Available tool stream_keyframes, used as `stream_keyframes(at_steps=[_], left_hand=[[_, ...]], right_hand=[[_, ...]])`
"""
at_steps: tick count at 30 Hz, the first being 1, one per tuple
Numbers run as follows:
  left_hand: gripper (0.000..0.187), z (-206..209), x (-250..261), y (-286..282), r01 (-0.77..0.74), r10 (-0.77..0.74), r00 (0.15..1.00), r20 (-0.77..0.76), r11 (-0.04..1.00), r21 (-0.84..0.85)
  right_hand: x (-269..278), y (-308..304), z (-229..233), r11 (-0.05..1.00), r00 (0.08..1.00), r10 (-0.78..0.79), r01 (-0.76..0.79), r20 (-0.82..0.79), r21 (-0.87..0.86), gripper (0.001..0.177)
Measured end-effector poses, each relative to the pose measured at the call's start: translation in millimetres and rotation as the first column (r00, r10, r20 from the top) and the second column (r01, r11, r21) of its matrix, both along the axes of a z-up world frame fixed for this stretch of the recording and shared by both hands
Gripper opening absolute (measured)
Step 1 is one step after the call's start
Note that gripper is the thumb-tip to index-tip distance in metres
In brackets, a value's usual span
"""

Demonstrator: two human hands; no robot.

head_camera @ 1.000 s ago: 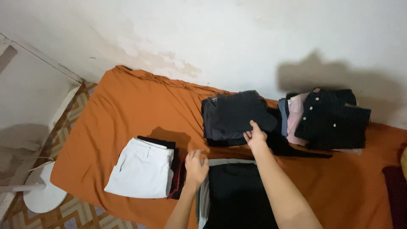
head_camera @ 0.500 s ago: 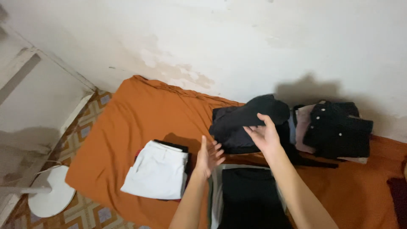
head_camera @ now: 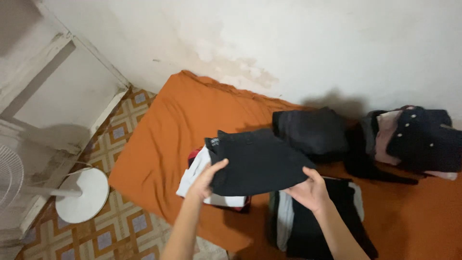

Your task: Sorting and stacking various items of folded laundry on a bed.

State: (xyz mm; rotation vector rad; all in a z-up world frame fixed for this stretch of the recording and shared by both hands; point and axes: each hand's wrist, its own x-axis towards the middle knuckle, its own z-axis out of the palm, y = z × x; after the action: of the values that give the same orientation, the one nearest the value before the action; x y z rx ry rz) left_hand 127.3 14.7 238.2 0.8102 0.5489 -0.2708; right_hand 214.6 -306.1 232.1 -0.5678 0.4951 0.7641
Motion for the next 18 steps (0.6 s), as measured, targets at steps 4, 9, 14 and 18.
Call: stream_keyframes(at_steps=[4, 9, 14, 18], left_hand=[[0.055, -23, -27, 68, 0.035, -0.037, 0.999, 0.017, 0.996, 0.086], [0.057, -39, -41, 131, 0.083, -0.087, 0.991, 0.105, 0.995, 0.047], [0.064, -37, -42, 163, 0.221, -0.24, 0.954, 0.179, 0.968, 0.122], [0.066, -28, -39, 166, 0.343, -0.414, 0.889, 0.197, 0.885, 0.315]], right_hand=[[-11, 41, -13, 0.963, 0.983, 0.182, -0.186, -0.037, -0.197, 0.075], [-7, 66, -77, 0.901, 0.894, 0.422, -0.433, 0.151, 0.04, 0.087], [-29, 139, -11, 0.714, 0.775, 0.63, -0.603, -0.05, -0.356, 0.086], [-28, 163, -17, 0.652, 0.749, 0.66, -0.61, -0.061, -0.45, 0.08]])
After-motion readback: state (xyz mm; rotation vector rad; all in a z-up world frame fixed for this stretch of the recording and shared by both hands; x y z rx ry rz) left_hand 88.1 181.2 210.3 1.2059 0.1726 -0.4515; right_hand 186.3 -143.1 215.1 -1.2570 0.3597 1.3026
